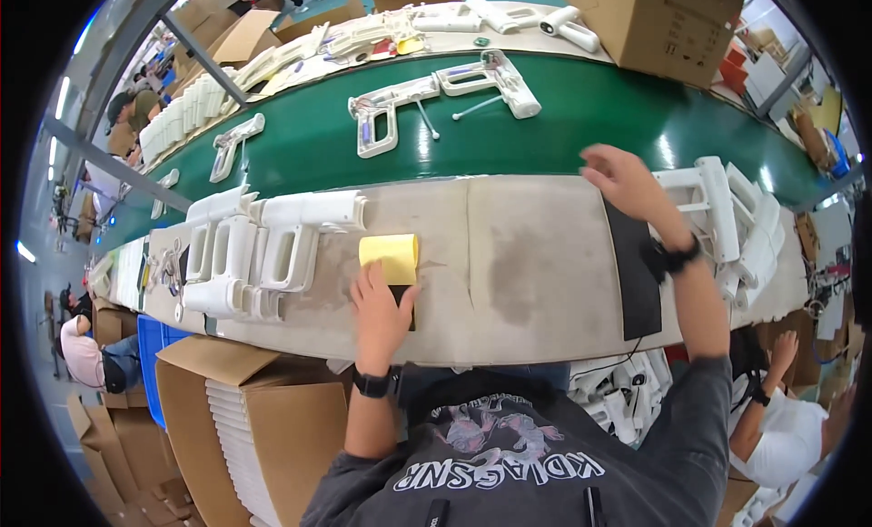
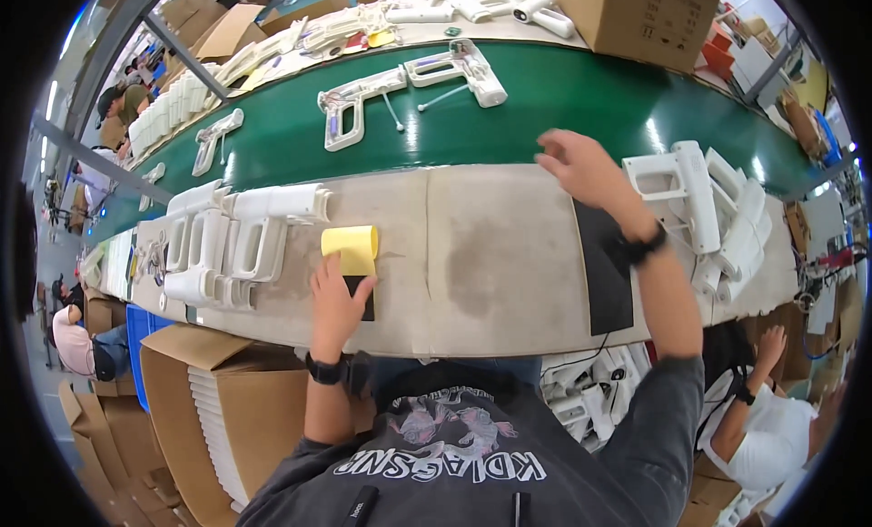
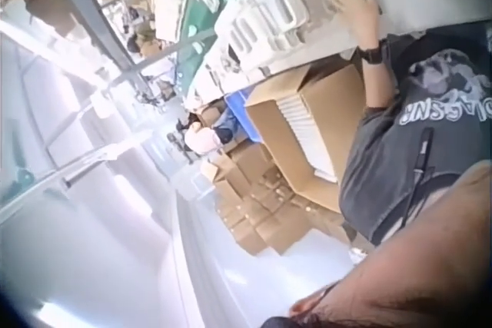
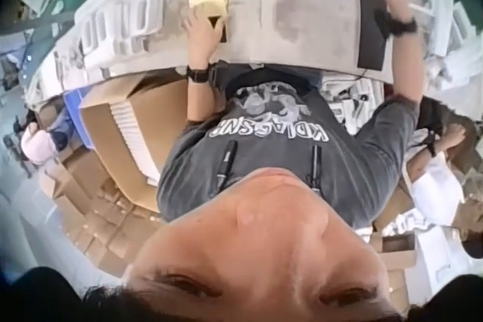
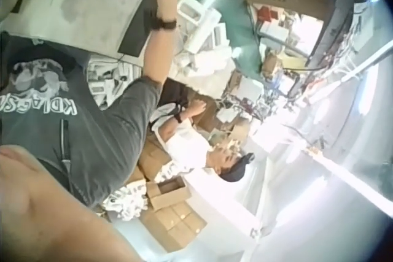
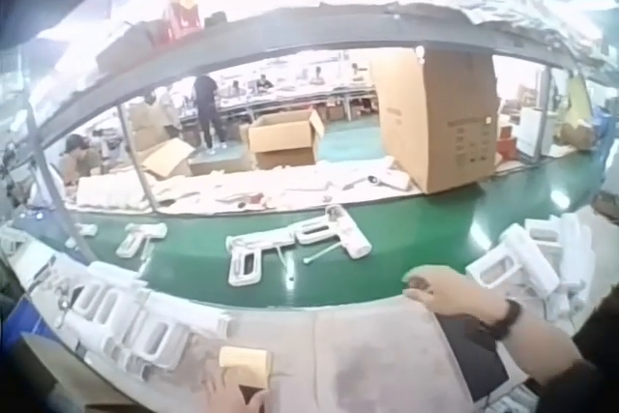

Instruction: The person picks up a white plastic housing from a box, peels a black adhesive strip from a yellow backing, and presses it into the housing. They then fit a second white plastic housing piece over the first, pressing them together by hand, and place the assembled unit onto a stack.

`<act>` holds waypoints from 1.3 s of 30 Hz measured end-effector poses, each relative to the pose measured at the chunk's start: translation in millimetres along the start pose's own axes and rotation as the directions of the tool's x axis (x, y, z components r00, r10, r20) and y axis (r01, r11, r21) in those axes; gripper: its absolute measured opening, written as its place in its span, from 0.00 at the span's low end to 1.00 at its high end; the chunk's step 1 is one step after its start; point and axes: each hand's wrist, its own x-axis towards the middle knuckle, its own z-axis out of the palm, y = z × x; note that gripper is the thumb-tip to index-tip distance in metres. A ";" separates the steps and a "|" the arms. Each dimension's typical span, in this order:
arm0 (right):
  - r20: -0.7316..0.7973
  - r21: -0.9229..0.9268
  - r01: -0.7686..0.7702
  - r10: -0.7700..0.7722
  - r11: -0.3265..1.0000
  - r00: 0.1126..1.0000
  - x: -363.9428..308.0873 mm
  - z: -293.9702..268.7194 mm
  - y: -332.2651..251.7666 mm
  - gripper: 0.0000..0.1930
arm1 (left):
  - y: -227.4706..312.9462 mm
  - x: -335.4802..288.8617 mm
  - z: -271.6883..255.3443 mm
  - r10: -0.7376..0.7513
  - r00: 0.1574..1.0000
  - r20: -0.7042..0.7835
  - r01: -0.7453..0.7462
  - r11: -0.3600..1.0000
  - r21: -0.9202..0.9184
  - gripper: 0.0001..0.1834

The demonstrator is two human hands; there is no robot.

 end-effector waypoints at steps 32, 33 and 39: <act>-0.032 -0.577 0.345 -0.442 0.741 0.896 229.0 96.3 -26.4 0.14 | -14.2 -45.7 -38.6 -0.157 0.913 0.377 0.375 -0.047 -0.926 0.19; -0.026 -0.584 0.336 -0.431 0.739 0.902 204.2 90.4 -41.1 0.14 | -17.6 -49.3 -44.6 -0.159 0.910 0.384 0.379 -0.065 -0.923 0.20; 0.285 -0.474 0.610 -0.544 0.635 0.789 46.2 94.7 -120.7 0.13 | -40.5 -62.2 -65.3 -0.164 0.949 0.268 0.253 -0.107 -0.961 0.20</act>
